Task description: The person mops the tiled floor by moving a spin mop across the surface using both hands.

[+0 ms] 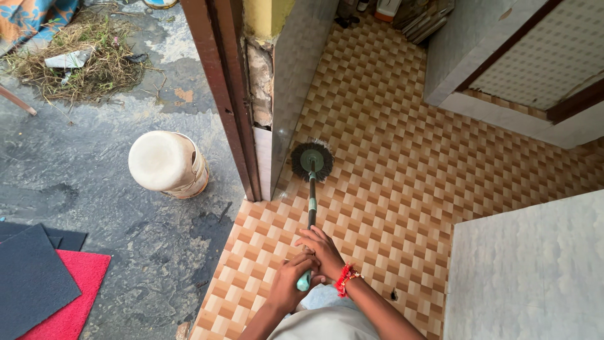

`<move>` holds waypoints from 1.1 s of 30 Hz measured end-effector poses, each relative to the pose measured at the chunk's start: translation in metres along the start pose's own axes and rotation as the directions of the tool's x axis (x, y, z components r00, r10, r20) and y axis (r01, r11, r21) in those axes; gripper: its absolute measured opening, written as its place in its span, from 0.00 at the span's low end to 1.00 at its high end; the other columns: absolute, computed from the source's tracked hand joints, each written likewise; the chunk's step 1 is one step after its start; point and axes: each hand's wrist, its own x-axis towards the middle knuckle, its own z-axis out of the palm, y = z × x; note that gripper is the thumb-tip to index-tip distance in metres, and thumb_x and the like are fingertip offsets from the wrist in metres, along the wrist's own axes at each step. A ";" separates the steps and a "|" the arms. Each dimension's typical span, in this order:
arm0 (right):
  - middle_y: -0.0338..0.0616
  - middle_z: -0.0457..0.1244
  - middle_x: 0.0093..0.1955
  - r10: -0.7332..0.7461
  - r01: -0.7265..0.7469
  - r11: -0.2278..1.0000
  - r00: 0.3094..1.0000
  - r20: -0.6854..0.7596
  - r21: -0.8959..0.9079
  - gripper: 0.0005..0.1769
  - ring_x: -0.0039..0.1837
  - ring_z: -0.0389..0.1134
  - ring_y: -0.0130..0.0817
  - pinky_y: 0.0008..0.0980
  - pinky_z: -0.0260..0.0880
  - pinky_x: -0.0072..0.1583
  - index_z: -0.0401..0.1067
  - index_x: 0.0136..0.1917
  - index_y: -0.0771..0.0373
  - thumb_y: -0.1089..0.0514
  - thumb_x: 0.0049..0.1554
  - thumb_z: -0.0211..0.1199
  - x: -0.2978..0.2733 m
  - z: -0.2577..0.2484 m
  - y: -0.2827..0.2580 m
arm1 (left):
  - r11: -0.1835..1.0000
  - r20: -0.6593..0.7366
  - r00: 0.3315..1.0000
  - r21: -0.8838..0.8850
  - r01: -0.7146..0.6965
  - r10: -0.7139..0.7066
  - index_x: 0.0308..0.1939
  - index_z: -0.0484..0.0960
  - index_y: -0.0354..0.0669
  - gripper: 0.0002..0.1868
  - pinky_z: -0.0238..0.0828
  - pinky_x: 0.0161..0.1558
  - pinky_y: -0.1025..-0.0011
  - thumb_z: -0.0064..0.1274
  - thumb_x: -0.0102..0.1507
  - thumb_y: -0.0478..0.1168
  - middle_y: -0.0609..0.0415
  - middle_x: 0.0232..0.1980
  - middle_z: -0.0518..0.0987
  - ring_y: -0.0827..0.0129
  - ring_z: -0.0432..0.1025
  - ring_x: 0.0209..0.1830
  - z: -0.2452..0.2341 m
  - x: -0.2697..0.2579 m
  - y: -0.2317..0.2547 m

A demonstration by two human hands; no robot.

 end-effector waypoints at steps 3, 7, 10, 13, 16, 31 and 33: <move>0.49 0.66 0.66 -0.044 0.045 0.998 0.999 -0.029 0.052 0.19 0.76 0.58 0.55 0.48 0.57 0.73 0.74 0.52 0.58 0.66 0.44 0.64 0.002 -0.015 -0.032 | 0.975 0.008 0.995 0.203 0.096 -0.099 0.34 0.81 0.40 0.13 0.62 0.44 0.57 0.69 0.56 0.43 0.56 0.41 0.84 0.59 0.78 0.41 -0.015 0.001 0.033; 0.49 0.70 0.59 -0.167 0.182 0.969 0.981 -0.097 0.168 0.10 0.72 0.63 0.54 0.49 0.59 0.70 0.75 0.45 0.62 0.62 0.48 0.68 0.005 -0.039 -0.069 | 0.942 -0.087 0.988 0.322 -0.092 0.126 0.30 0.82 0.43 0.10 0.62 0.45 0.61 0.66 0.58 0.43 0.56 0.34 0.81 0.62 0.75 0.33 -0.026 0.009 0.073; 0.46 0.72 0.53 -0.183 0.218 0.909 0.974 -0.131 0.354 0.08 0.63 0.70 0.47 0.44 0.68 0.66 0.72 0.43 0.64 0.58 0.52 0.66 0.002 -0.054 -0.094 | 0.928 -0.122 0.974 0.345 -0.139 0.192 0.26 0.81 0.44 0.11 0.64 0.45 0.62 0.66 0.57 0.44 0.57 0.28 0.79 0.62 0.73 0.29 -0.031 0.013 0.096; 0.45 0.71 0.48 -0.192 0.231 0.887 0.972 -0.134 0.399 0.07 0.58 0.72 0.46 0.41 0.72 0.60 0.71 0.40 0.64 0.58 0.54 0.65 0.000 -0.061 -0.111 | 0.922 -0.181 0.948 0.337 -0.191 0.262 0.23 0.79 0.43 0.13 0.64 0.42 0.63 0.66 0.56 0.42 0.56 0.25 0.76 0.62 0.73 0.26 -0.034 0.016 0.108; 0.47 0.67 0.45 -0.301 0.346 0.876 0.936 -0.181 0.336 0.10 0.57 0.71 0.47 0.40 0.71 0.61 0.70 0.43 0.67 0.59 0.52 0.65 0.000 -0.056 -0.114 | 0.889 -0.253 0.865 0.277 -0.364 0.433 0.23 0.74 0.39 0.11 0.68 0.41 0.62 0.61 0.54 0.37 0.51 0.26 0.72 0.58 0.71 0.28 -0.038 0.022 0.100; 0.52 0.67 0.65 -0.282 0.301 0.907 0.954 -0.106 0.293 0.12 0.72 0.62 0.54 0.45 0.63 0.71 0.68 0.53 0.65 0.65 0.54 0.61 0.031 -0.009 0.005 | 0.953 -0.184 0.951 0.226 -0.204 0.247 0.32 0.77 0.39 0.08 0.67 0.43 0.59 0.62 0.55 0.32 0.50 0.39 0.76 0.53 0.72 0.45 0.006 0.017 -0.012; 0.52 0.64 0.65 -0.190 0.190 0.982 0.981 -0.028 0.006 0.20 0.74 0.60 0.57 0.46 0.63 0.71 0.70 0.52 0.59 0.68 0.45 0.61 0.037 -0.004 0.025 | 0.966 -0.157 0.974 0.228 -0.125 0.163 0.37 0.80 0.39 0.10 0.67 0.44 0.58 0.64 0.53 0.32 0.50 0.45 0.80 0.51 0.74 0.54 0.008 0.015 -0.027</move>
